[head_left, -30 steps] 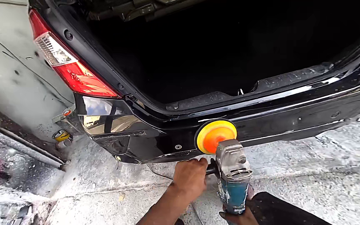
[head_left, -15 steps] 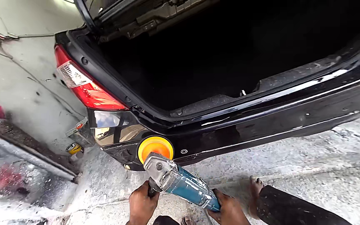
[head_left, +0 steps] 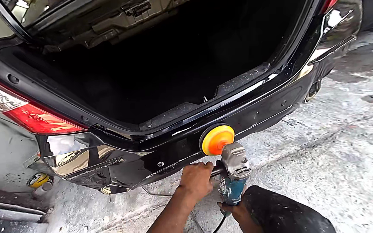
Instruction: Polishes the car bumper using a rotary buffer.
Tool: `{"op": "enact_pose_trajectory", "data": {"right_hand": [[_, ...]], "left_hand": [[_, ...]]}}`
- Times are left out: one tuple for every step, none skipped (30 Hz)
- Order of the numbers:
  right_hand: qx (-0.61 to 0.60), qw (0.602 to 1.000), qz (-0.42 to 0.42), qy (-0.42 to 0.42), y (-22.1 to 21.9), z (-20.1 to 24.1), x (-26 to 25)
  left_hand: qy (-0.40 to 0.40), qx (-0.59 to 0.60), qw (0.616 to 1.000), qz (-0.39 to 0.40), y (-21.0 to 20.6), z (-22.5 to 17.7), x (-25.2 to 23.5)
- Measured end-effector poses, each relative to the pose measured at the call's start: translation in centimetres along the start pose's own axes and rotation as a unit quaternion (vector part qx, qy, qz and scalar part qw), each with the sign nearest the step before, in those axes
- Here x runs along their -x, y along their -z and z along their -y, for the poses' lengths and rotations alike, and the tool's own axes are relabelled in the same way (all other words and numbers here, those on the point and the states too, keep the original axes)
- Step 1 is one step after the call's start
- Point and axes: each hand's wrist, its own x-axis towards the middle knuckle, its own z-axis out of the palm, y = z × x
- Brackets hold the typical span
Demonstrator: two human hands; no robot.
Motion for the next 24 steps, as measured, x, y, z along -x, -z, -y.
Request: {"op": "enact_pose_trajectory", "data": {"right_hand": [[0.012, 1.000, 0.007, -0.009, -0.4, 0.4, 0.3], [0.030, 0.999, 0.021, -0.018, -0.8, 0.7, 0.7], [0.049, 0.998, 0.043, -0.019, -1.1, 0.6, 0.9], [0.074, 0.994, 0.076, -0.016, -1.4, 0.3, 1.0], [0.108, 0.987, 0.119, -0.015, -2.0, 0.1, 0.8], [0.155, 0.975, 0.161, -0.015, -2.7, -0.2, 0.7], [0.199, 0.960, 0.195, -0.019, -3.4, -0.6, 1.0], [0.232, 0.947, 0.222, -0.023, -4.3, -1.0, 1.3], [0.250, 0.937, 0.241, -0.027, -5.1, -1.4, 1.5], [0.255, 0.932, 0.256, -0.033, -5.8, -1.7, 1.7], [0.248, 0.930, 0.267, -0.037, -6.2, -2.1, 1.9], [0.230, 0.933, 0.273, -0.044, -6.1, -2.6, 2.2], [0.200, 0.940, 0.269, -0.052, -5.8, -3.0, 2.5], [0.163, 0.950, 0.258, -0.061, -5.2, -3.4, 2.6], [0.116, 0.963, 0.236, -0.067, -4.6, -3.5, 2.4], [0.070, 0.973, 0.209, -0.071, -3.9, -3.2, 2.1], [0.025, 0.980, 0.182, -0.077, -3.3, -2.7, 1.9], [-0.015, 0.984, 0.155, -0.084, -2.8, -2.1, 1.7], [-0.047, 0.986, 0.129, -0.089, -2.3, -1.4, 1.2], [-0.071, 0.987, 0.108, -0.092, -2.0, -0.6, 0.6], [-0.093, 0.988, 0.086, -0.090, -1.7, 0.5, -0.1], [-0.111, 0.988, 0.069, -0.087, -1.2, 1.5, -0.7], [-0.131, 0.987, 0.052, -0.083, -0.5, 2.6, -1.3], [-0.150, 0.985, 0.037, -0.080, 0.3, 3.9, -1.8]], "left_hand": [[0.021, 0.003, 1.000, 0.000, -0.6, 0.7, 0.3], [0.052, 0.004, 0.999, -0.007, -1.7, 1.7, 1.1], [0.086, 0.002, 0.996, -0.031, -3.5, 2.9, 2.5], [0.117, -0.005, 0.990, -0.077, -5.7, 4.3, 4.3], [0.138, -0.019, 0.979, -0.147, -8.1, 6.0, 6.2], [0.145, -0.032, 0.963, -0.226, -10.6, 7.8, 8.2], [0.153, -0.041, 0.948, -0.277, -12.6, 9.1, 10.1], [0.160, -0.045, 0.938, -0.304, -13.9, 10.1, 11.7], [0.168, -0.047, 0.933, -0.315, -14.4, 10.7, 12.8], [0.174, -0.050, 0.932, -0.315, -14.5, 11.0, 13.5], [0.179, -0.056, 0.933, -0.308, -14.3, 11.0, 13.8], [0.179, -0.064, 0.936, -0.297, -14.0, 10.7, 13.7], [0.172, -0.075, 0.939, -0.289, -13.7, 10.2, 13.3], [0.156, -0.087, 0.941, -0.286, -13.2, 9.6, 12.3], [0.134, -0.099, 0.944, -0.284, -12.3, 8.8, 10.7], [0.111, -0.108, 0.950, -0.272, -11.0, 7.7, 8.8], [0.090, -0.113, 0.957, -0.250, -9.3, 6.3, 6.9], [0.071, -0.115, 0.966, -0.222, -7.4, 4.7, 5.1], [0.054, -0.110, 0.975, -0.185, -5.1, 2.9, 3.1], [0.042, -0.104, 0.984, -0.141, -2.5, 0.9, 0.9], [0.028, -0.100, 0.989, -0.108, -0.2, -1.0, -1.2], [0.009, -0.097, 0.991, -0.089, 1.6, -2.9, -3.4], [-0.019, -0.096, 0.991, -0.088, 2.8, -4.7, -5.5], [-0.049, -0.095, 0.990, -0.098, 3.7, -6.5, -7.5]]}}
